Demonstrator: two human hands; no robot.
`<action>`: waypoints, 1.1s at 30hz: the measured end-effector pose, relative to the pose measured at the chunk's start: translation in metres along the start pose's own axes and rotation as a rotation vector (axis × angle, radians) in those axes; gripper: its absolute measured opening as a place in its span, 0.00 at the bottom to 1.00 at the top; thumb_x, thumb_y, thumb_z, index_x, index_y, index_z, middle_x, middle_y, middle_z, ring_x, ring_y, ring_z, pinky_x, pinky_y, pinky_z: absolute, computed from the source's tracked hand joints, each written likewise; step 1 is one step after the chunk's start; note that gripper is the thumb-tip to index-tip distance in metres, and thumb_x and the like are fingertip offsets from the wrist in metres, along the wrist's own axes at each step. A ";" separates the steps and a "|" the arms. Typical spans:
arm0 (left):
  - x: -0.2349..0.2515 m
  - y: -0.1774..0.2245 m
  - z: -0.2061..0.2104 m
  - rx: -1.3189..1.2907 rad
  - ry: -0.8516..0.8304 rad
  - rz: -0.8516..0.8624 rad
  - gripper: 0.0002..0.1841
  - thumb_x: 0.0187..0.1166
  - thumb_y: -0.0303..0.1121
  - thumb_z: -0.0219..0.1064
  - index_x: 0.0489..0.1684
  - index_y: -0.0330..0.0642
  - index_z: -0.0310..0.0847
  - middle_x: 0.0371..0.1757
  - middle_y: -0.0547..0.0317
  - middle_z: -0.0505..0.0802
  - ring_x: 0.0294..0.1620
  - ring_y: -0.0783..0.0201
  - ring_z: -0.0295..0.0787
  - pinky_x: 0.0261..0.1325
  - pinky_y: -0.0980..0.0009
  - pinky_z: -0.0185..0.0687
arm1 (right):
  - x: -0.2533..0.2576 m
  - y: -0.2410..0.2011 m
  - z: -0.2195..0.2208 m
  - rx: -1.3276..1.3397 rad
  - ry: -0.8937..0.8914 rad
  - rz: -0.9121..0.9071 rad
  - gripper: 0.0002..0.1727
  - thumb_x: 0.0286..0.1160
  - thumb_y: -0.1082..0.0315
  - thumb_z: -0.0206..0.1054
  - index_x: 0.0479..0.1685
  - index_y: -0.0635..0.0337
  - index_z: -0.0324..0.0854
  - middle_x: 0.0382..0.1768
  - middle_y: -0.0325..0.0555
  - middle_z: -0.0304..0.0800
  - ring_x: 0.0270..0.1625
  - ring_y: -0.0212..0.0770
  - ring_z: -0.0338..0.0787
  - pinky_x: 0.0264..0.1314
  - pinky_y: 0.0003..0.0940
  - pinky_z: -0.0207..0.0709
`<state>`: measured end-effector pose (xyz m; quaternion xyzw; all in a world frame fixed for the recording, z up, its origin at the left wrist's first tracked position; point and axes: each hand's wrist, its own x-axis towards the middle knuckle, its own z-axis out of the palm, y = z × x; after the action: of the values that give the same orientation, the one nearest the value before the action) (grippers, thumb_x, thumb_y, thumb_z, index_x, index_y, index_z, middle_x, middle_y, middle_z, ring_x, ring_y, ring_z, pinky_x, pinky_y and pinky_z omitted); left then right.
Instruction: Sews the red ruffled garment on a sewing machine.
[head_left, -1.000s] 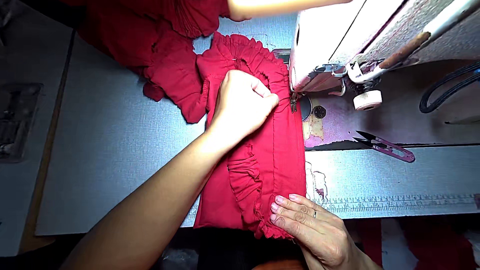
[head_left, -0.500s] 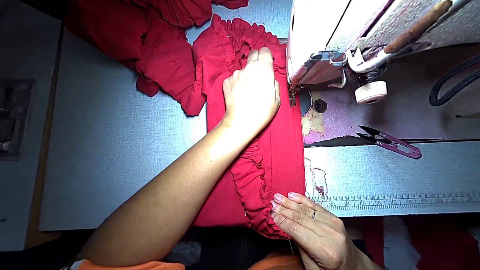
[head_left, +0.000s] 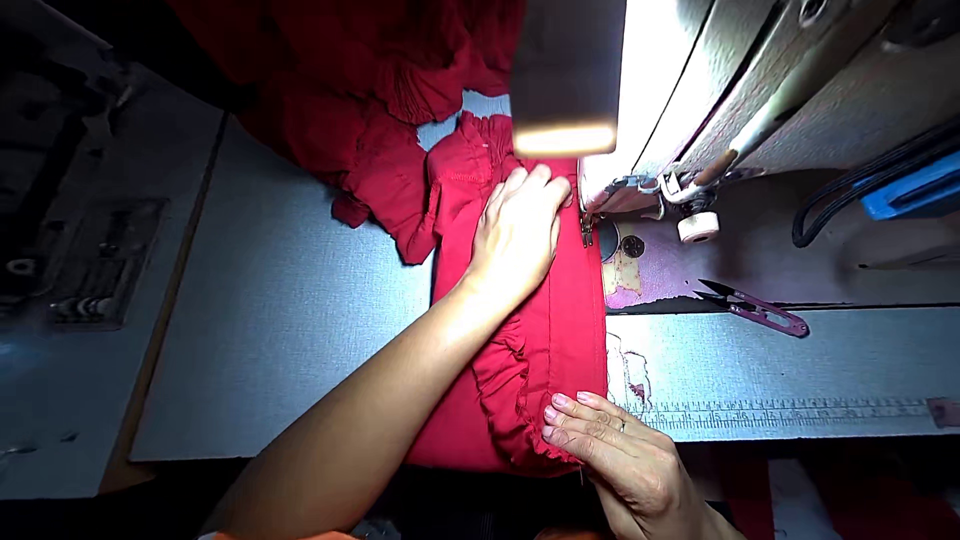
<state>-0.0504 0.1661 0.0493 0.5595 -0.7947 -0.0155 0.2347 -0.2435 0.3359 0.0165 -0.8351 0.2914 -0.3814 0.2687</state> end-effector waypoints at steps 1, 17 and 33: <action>-0.006 -0.002 -0.002 -0.013 -0.021 -0.008 0.13 0.85 0.35 0.58 0.49 0.41 0.89 0.49 0.50 0.90 0.57 0.47 0.84 0.57 0.53 0.76 | 0.000 0.000 0.000 0.015 0.004 0.010 0.19 0.84 0.75 0.51 0.51 0.62 0.92 0.56 0.49 0.97 0.71 0.41 0.90 0.85 0.35 0.71; -0.015 0.013 -0.015 0.032 -0.207 -0.231 0.36 0.63 0.68 0.64 0.69 0.60 0.87 0.76 0.63 0.86 0.80 0.53 0.73 0.72 0.42 0.56 | -0.002 -0.006 0.000 -0.011 -0.029 0.070 0.18 0.88 0.71 0.51 0.49 0.63 0.90 0.56 0.49 0.97 0.73 0.41 0.88 0.87 0.37 0.69; -0.016 0.013 -0.018 0.079 -0.270 -0.279 0.34 0.73 0.68 0.53 0.79 0.70 0.81 0.86 0.64 0.77 0.88 0.49 0.61 0.74 0.38 0.49 | -0.003 -0.006 0.000 -0.023 -0.039 0.060 0.18 0.89 0.71 0.51 0.49 0.62 0.90 0.56 0.50 0.97 0.73 0.40 0.89 0.87 0.36 0.68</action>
<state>-0.0508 0.1898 0.0631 0.6660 -0.7336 -0.0915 0.0994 -0.2430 0.3424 0.0190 -0.8363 0.3153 -0.3537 0.2759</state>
